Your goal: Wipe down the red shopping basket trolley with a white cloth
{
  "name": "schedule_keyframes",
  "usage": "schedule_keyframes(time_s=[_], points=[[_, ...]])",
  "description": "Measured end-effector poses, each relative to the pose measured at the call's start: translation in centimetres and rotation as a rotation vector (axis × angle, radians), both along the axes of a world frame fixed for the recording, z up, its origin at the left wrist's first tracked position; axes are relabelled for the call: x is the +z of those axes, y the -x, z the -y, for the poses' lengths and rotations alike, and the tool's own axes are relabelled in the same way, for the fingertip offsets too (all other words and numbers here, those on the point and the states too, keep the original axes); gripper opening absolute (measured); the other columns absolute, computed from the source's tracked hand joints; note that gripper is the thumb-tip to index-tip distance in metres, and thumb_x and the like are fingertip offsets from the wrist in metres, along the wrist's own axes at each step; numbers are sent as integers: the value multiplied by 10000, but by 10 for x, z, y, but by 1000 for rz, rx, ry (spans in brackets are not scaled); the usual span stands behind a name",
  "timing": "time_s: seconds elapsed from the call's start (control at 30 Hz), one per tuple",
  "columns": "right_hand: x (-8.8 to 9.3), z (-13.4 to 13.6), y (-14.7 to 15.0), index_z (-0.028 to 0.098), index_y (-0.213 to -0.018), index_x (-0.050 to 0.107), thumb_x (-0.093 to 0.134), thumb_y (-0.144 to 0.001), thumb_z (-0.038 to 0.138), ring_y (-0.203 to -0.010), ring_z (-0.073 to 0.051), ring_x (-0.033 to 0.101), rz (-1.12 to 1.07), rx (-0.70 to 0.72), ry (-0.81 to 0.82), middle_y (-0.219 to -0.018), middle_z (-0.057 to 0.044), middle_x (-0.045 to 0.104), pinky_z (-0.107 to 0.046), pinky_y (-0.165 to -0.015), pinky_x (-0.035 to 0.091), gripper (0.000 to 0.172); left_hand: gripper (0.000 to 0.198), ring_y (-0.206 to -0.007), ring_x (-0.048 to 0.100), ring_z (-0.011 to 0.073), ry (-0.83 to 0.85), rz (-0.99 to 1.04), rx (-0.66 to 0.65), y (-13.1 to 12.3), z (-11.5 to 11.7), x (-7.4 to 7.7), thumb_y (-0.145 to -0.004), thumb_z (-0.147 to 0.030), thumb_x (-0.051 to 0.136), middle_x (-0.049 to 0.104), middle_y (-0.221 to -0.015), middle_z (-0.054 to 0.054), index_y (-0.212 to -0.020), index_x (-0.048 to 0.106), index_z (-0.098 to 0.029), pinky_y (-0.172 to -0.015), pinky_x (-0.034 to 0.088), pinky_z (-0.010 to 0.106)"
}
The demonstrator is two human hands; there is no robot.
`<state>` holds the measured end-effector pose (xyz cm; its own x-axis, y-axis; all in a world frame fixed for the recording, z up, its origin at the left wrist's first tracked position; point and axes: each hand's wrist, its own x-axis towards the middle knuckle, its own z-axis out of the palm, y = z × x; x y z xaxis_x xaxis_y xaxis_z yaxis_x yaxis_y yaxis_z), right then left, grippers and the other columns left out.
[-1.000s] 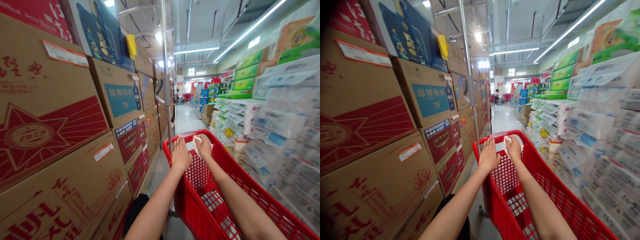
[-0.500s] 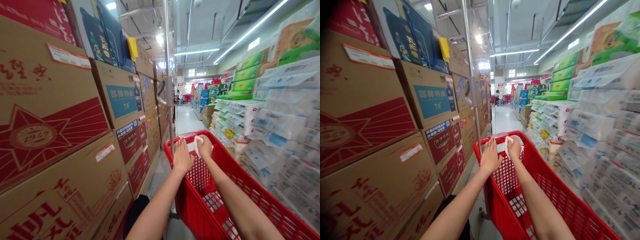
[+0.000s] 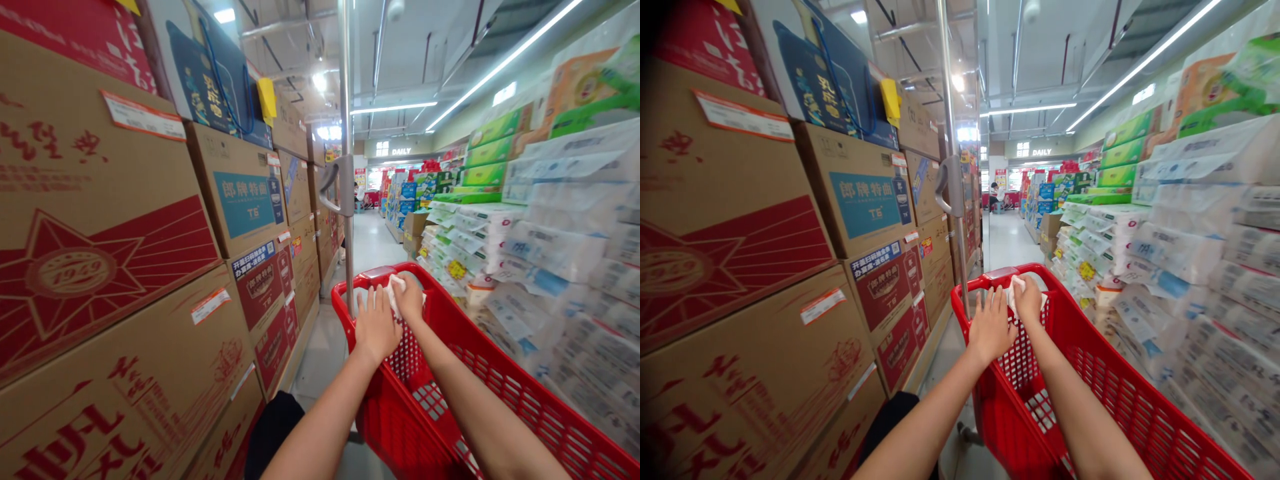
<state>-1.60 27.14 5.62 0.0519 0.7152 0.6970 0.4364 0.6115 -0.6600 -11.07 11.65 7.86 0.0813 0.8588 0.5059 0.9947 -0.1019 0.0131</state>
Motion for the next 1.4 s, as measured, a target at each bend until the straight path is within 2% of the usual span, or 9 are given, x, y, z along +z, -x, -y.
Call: schedule_keyframes(time_s=[0.13,0.3,0.4,0.6,0.73,0.97,1.07,1.27,1.4], points=[[1,5,-7,202,-981,697,579,-800,437,-898,-253,648,36,77,7,-994,-85,735,-377,-855,498,319,891,-1506,201,396,-36,20,88,-12,8,2,-844,-435,567,132,-1661,184,-1578,193,-93,-1222,172,581],[8,-7,-12,146,-1066,676,496,-845,436,-918,-296,646,-103,-95,52,-1025,-162,722,-440,-878,479,406,916,-1439,349,405,58,68,153,-16,10,3,-818,-403,621,159,-1637,244,-1574,199,-104,-1140,352,533],[4,-5,0,147,-1098,677,505,-847,440,-990,-302,639,-121,-89,35,-1094,-164,714,-447,-931,465,422,902,-1427,368,391,78,76,132,-13,9,3,-821,-411,617,175,-1636,232,-1575,205,-137,-1088,415,517],[-6,10,9,208,-1036,721,587,-825,443,-920,-260,668,-46,101,11,-1031,-84,748,-387,-876,512,343,959,-1456,324,367,134,74,130,-8,9,5,-818,-427,612,142,-1648,218,-1594,120,-155,-1019,486,482],[2,7,9,173,-1095,700,546,-866,440,-987,-289,647,-113,80,-28,-1086,-133,726,-452,-939,486,384,958,-1457,312,389,141,63,159,-6,10,5,-810,-444,628,121,-1653,215,-1590,143,-172,-973,515,473],[6,20,27,235,-1077,728,587,-883,395,-1086,-259,621,-25,306,-145,-1130,-94,708,-442,-1010,471,288,838,-1101,653,323,146,54,220,-9,15,10,-843,-394,614,170,-1616,290,-1544,254,-110,-878,552,416],[11,19,19,267,-1015,755,645,-854,377,-1043,-239,650,55,428,-155,-1085,-57,730,-411,-982,497,224,795,-1021,686,296,152,47,243,-8,18,14,-841,-370,622,166,-1620,283,-1524,288,-136,-855,556,400],[21,11,13,250,-1168,720,530,-921,346,-1220,-281,585,43,426,-167,-1254,-94,690,-526,-1102,381,326,742,-967,698,278,147,30,228,-7,20,16,-862,-395,625,116,-1634,267,-1504,312,-193,-824,561,394],[25,18,14,299,-1103,753,610,-875,334,-1186,-265,625,185,578,-158,-1193,-42,730,-483,-1085,416,271,635,-963,698,262,175,36,236,-7,19,18,-890,-388,604,101,-1643,242,-1460,384,-218,-843,556,392]])
